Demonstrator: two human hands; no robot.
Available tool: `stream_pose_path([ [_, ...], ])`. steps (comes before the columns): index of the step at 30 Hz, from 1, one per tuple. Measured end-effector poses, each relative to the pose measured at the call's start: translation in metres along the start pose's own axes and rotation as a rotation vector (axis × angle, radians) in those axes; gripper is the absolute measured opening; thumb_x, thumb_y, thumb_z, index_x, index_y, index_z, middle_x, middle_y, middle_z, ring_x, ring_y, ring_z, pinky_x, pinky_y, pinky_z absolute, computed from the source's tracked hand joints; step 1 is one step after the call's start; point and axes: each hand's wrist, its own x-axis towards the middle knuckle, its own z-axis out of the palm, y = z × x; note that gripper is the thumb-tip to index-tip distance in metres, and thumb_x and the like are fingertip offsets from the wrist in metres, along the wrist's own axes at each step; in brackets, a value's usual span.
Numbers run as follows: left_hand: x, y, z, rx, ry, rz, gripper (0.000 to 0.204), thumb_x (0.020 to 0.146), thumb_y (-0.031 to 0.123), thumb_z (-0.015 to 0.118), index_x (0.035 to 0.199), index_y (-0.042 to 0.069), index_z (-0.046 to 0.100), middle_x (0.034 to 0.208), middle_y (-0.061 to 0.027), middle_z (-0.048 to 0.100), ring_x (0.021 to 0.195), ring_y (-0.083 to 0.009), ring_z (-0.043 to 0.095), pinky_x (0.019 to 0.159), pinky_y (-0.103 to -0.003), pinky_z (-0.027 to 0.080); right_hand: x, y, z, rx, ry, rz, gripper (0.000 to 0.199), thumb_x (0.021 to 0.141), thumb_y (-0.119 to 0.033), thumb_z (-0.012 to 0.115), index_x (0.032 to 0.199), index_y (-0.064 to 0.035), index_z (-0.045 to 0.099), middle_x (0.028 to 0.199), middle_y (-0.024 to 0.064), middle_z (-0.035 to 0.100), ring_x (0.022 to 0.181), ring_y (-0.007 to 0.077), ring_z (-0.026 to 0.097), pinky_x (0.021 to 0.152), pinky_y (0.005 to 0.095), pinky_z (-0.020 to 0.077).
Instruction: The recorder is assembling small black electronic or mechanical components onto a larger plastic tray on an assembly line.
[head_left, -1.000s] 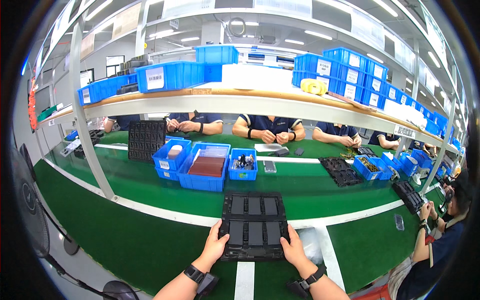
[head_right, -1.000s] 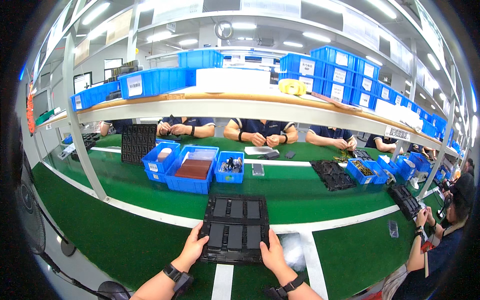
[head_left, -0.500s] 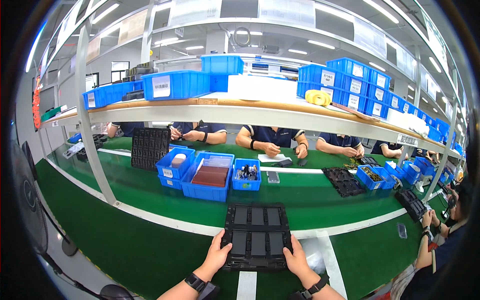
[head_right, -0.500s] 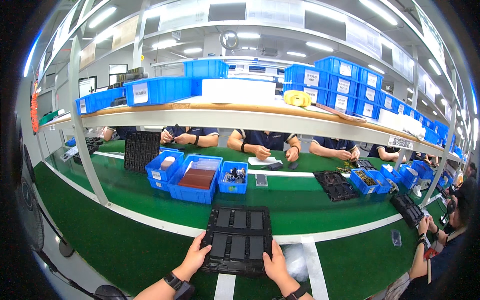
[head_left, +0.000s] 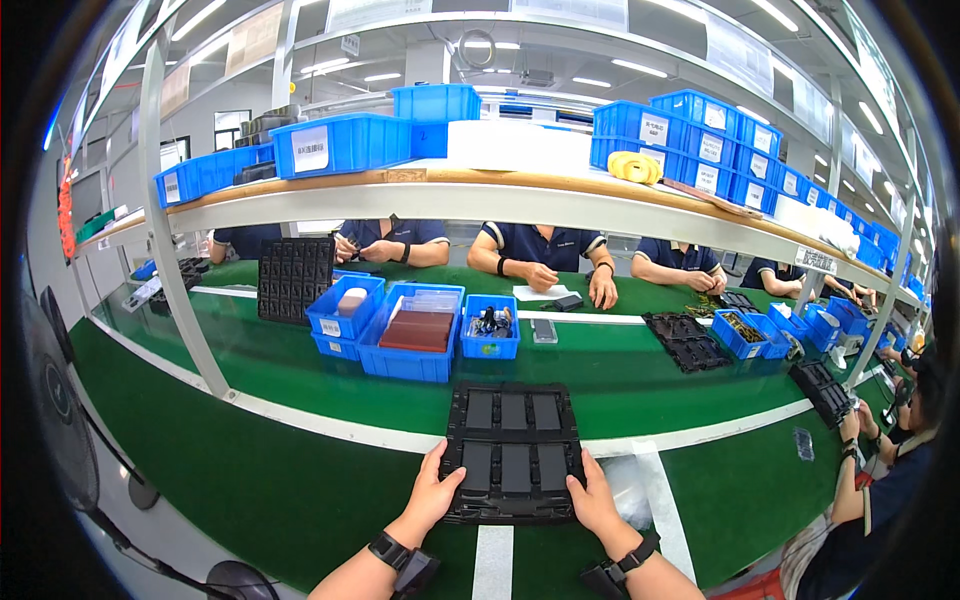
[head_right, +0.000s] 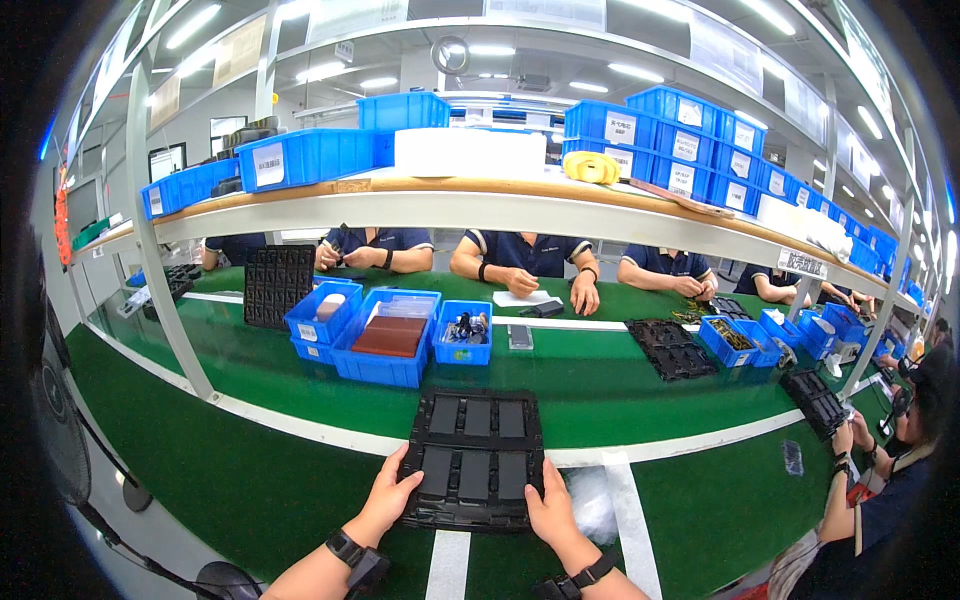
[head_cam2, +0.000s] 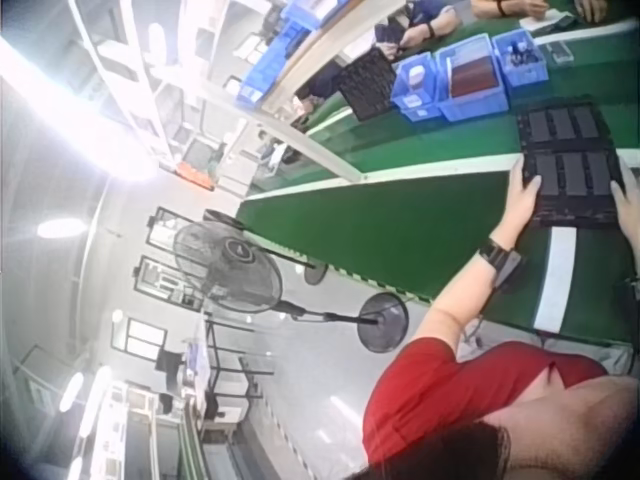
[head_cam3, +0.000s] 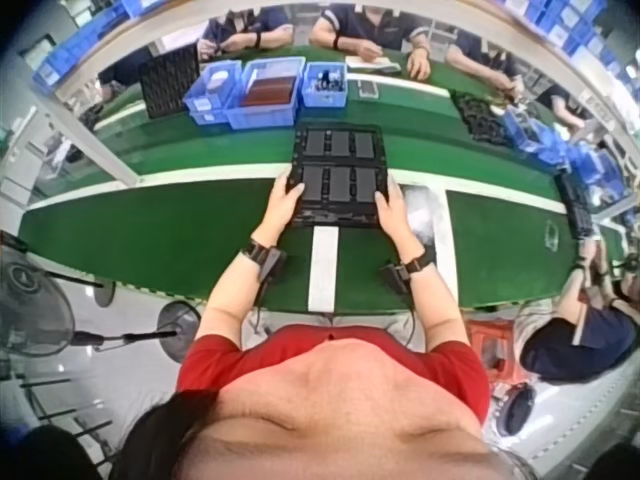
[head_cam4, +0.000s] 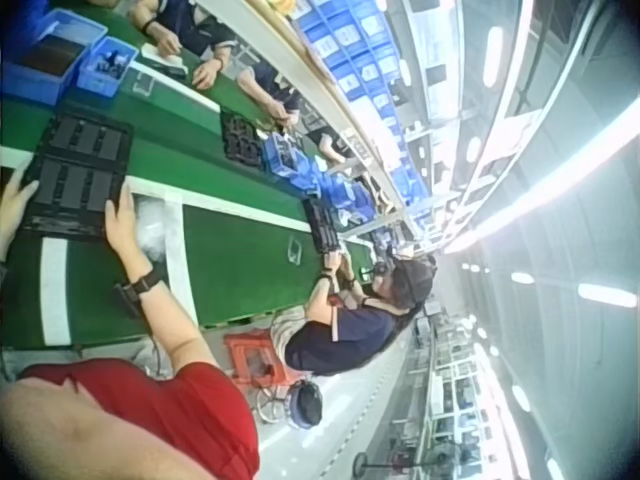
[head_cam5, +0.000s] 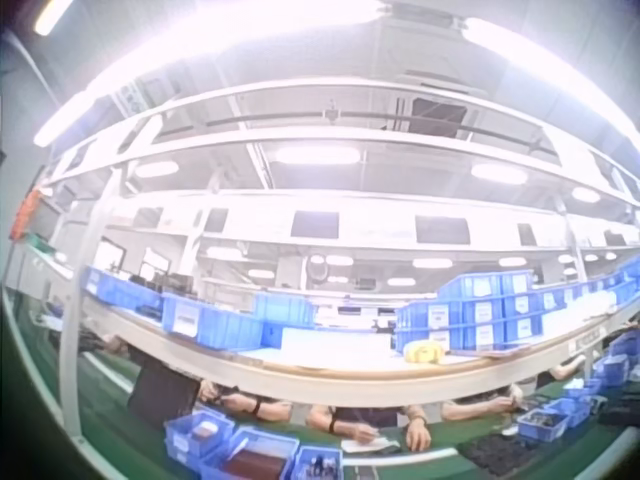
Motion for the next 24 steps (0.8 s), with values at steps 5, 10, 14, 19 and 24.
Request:
stream_pose_path([
  [5, -0.002, 0.006, 0.002, 0.027, 0.004, -0.008, 0.057, 0.08, 0.008, 0.057, 0.13, -0.004, 0.032, 0.13, -0.0181, 0.036, 0.123, -0.0259, 0.035, 0.102, -0.031, 0.026, 0.0, -0.003, -0.002, -0.003, 0.007, 0.002, 0.055, 0.082, -0.013, 0.051, 0.128, 0.0092, 0.03, 0.13, 0.0279, 0.035, 0.123, 0.0373, 0.033, 0.103, 0.0366, 0.026],
  [10, 0.001, -0.001, 0.0, 0.002, 0.011, 0.006, 0.057, 0.08, 0.008, 0.057, 0.13, -0.003, 0.032, 0.13, -0.0178, 0.037, 0.122, -0.0258, 0.035, 0.102, -0.031, 0.026, 0.0, -0.002, -0.001, -0.014, 0.006, -0.007, 0.055, 0.082, -0.012, 0.051, 0.128, 0.0091, 0.029, 0.13, 0.0284, 0.035, 0.123, 0.0375, 0.034, 0.103, 0.0367, 0.026],
  [14, 0.001, 0.004, 0.002, 0.013, 0.012, 0.005, 0.057, 0.08, 0.008, 0.057, 0.13, -0.003, 0.032, 0.13, -0.0178, 0.037, 0.122, -0.0258, 0.035, 0.102, -0.031, 0.026, 0.0, -0.002, -0.001, -0.011, 0.009, -0.001, 0.055, 0.082, -0.012, 0.051, 0.128, 0.0091, 0.029, 0.13, 0.0284, 0.035, 0.123, 0.0373, 0.034, 0.103, 0.0366, 0.0259],
  [19, -0.001, 0.005, 0.001, 0.02, 0.019, 0.0, 0.056, 0.08, 0.008, 0.057, 0.129, -0.003, 0.033, 0.129, -0.0178, 0.037, 0.122, -0.0259, 0.036, 0.102, -0.031, 0.027, 0.0, -0.003, -0.001, -0.006, 0.004, 0.007, 0.055, 0.082, -0.013, 0.051, 0.128, 0.009, 0.029, 0.13, 0.0283, 0.035, 0.123, 0.0369, 0.033, 0.103, 0.0362, 0.0256],
  [24, -0.001, 0.004, 0.001, -0.001, 0.018, -0.007, 0.055, 0.081, 0.008, 0.057, 0.129, -0.004, 0.033, 0.129, -0.018, 0.037, 0.122, -0.0258, 0.036, 0.102, -0.031, 0.027, 0.0, -0.003, 0.0, -0.008, -0.001, 0.008, 0.055, 0.082, -0.013, 0.051, 0.128, 0.0095, 0.03, 0.13, 0.0285, 0.035, 0.123, 0.0371, 0.033, 0.103, 0.036, 0.0256],
])
